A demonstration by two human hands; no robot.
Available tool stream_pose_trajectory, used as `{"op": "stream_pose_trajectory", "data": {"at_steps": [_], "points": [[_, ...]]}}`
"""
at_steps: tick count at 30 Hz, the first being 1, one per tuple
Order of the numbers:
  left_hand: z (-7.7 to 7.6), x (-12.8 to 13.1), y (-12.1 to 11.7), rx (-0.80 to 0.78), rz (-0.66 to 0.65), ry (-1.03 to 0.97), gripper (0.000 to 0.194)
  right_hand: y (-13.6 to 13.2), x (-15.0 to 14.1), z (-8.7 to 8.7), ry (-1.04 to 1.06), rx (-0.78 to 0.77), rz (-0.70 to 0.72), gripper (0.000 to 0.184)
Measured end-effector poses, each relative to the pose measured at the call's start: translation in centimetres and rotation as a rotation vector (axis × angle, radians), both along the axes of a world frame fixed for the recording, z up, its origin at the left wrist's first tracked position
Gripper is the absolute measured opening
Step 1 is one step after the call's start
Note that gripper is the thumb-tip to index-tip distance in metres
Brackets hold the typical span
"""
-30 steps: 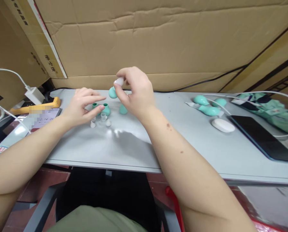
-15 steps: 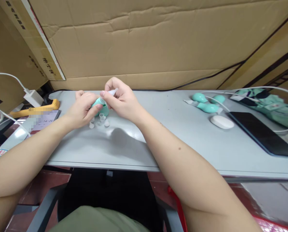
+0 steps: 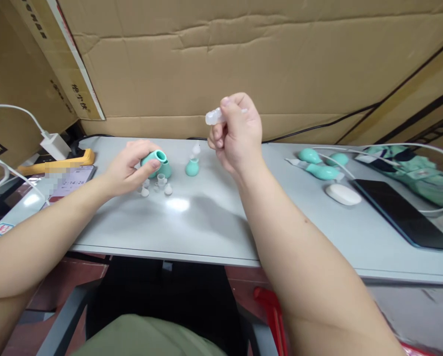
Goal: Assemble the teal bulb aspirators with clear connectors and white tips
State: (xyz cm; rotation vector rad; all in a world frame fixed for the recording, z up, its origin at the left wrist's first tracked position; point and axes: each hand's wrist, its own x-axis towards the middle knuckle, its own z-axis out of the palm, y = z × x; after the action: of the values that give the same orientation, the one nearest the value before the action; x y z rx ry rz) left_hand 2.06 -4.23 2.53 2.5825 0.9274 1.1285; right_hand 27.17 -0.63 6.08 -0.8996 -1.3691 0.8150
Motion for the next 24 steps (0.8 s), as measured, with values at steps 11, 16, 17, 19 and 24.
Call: {"op": "stream_pose_trajectory", "data": {"at_steps": [11, 16, 17, 19, 24], "points": [[3.1, 1.8, 2.0, -0.185, -0.018, 0.085, 0.023, -0.6, -0.6, -1.5, -0.297, 0.123, -0.072, 0.052], [2.5, 3.3, 3.0, -0.234, 0.063, 0.19, 0.016, -0.8, -0.6, -1.6, -0.407, 0.218, -0.104, 0.041], [2.2, 3.5, 3.2, -0.217, 0.077, 0.209, 0.013, -0.9, -0.7, -1.6, -0.432, 0.226, -0.116, 0.039], [1.6, 3.6, 3.5, -0.179, 0.098, 0.241, 0.01, -1.1, -0.8, -1.5, -0.481, 0.219, -0.132, 0.035], [0.7, 3.8, 3.8, -0.143, 0.136, 0.292, 0.011, -0.7, -1.0, -1.9, -0.48, 0.311, -0.053, 0.026]]}}
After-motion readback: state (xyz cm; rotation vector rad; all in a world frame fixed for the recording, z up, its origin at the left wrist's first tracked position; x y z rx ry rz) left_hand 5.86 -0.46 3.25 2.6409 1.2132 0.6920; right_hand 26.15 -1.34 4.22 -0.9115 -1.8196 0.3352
